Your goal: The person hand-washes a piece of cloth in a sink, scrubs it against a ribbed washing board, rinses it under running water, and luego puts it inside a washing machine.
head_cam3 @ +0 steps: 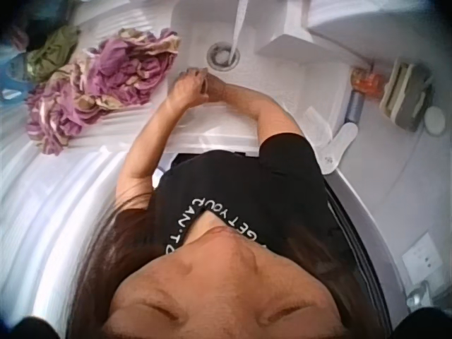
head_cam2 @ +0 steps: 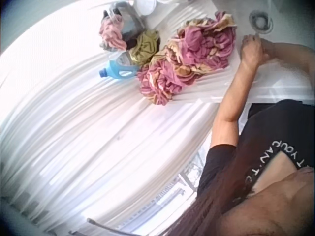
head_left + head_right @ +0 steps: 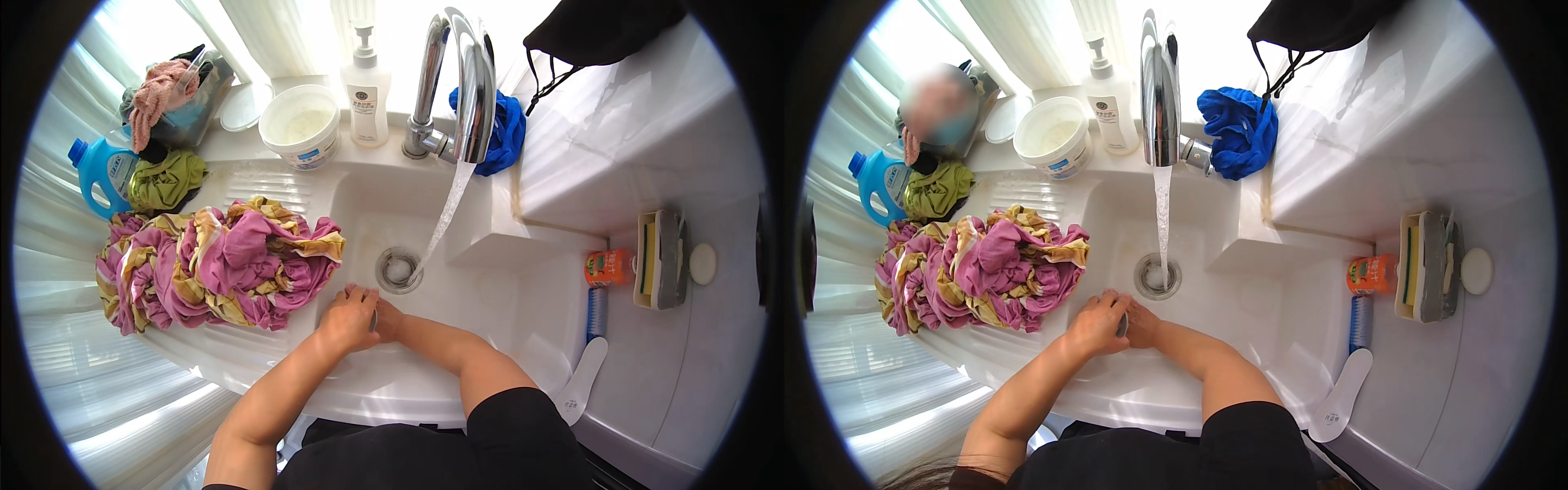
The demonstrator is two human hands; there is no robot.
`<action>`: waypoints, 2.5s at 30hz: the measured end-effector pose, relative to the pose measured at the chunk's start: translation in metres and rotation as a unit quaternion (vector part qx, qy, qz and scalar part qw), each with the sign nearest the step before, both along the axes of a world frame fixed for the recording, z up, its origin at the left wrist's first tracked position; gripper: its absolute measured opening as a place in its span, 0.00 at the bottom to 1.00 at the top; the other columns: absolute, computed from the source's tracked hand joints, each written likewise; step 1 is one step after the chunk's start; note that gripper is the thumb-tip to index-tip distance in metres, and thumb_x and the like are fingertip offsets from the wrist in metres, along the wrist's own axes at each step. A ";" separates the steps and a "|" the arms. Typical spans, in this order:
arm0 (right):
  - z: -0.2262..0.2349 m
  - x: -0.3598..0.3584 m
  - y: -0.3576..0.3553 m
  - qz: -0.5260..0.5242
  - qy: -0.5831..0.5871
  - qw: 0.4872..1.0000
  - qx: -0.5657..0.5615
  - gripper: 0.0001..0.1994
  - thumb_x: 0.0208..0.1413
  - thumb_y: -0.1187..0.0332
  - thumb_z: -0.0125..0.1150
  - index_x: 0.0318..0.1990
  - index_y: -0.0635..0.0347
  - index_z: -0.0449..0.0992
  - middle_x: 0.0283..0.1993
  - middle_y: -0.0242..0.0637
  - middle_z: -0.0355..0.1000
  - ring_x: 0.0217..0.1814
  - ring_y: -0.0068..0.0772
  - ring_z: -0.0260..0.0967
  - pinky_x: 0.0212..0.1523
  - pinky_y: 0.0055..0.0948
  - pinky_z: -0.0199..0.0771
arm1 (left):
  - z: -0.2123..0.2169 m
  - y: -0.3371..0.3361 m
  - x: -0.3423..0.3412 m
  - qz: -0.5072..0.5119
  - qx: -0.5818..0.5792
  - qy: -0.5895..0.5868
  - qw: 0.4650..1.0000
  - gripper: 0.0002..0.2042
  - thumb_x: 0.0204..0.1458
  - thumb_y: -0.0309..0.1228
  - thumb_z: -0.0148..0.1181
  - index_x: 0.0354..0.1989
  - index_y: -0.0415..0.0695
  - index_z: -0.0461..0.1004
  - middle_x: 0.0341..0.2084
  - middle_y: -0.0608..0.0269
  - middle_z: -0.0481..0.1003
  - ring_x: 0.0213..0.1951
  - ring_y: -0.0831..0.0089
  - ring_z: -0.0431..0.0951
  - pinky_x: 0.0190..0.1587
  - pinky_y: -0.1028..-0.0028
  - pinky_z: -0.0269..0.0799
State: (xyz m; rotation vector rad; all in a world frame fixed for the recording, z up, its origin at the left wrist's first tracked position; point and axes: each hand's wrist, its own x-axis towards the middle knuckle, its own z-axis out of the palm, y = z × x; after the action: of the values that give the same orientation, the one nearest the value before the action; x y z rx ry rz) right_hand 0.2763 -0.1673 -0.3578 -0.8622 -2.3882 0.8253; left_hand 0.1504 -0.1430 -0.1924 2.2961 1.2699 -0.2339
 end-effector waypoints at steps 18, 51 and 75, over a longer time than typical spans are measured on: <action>0.046 0.111 0.017 -0.231 -0.039 0.643 -0.729 0.15 0.50 0.60 0.62 0.36 0.66 0.76 0.30 0.40 0.76 0.28 0.34 0.73 0.30 0.33 0.72 | -0.024 -0.003 0.002 -0.052 -0.158 0.064 0.984 0.37 0.37 0.42 0.64 0.60 0.44 0.62 0.48 0.51 0.68 0.48 0.49 0.70 0.50 0.60 0.71; 0.022 0.006 0.079 -0.149 -0.163 0.974 -0.055 0.36 0.54 0.58 0.58 0.65 0.64 0.51 0.72 0.45 0.41 0.75 0.42 0.32 0.70 0.47 0.35 | -0.046 -0.003 0.009 -0.023 -0.147 0.134 0.980 0.23 0.49 0.45 0.56 0.51 0.46 0.70 0.45 0.53 0.73 0.49 0.58 0.73 0.50 0.61 0.70; 0.181 -0.035 0.065 -0.275 0.218 0.936 -0.040 0.25 0.57 0.56 0.54 0.58 0.61 0.65 0.60 0.50 0.61 0.63 0.46 0.56 0.60 0.41 0.56 | 0.134 0.083 -0.093 0.103 0.420 -0.060 0.900 0.22 0.41 0.44 0.64 0.41 0.42 0.76 0.37 0.55 0.76 0.50 0.53 0.70 0.57 0.45 0.54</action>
State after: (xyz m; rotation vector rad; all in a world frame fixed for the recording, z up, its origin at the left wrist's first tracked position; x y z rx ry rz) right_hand 0.2411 -0.1026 -0.1769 -1.1640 -1.6229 0.7809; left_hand 0.0573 -0.0601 -0.0587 2.7431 1.7636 0.6519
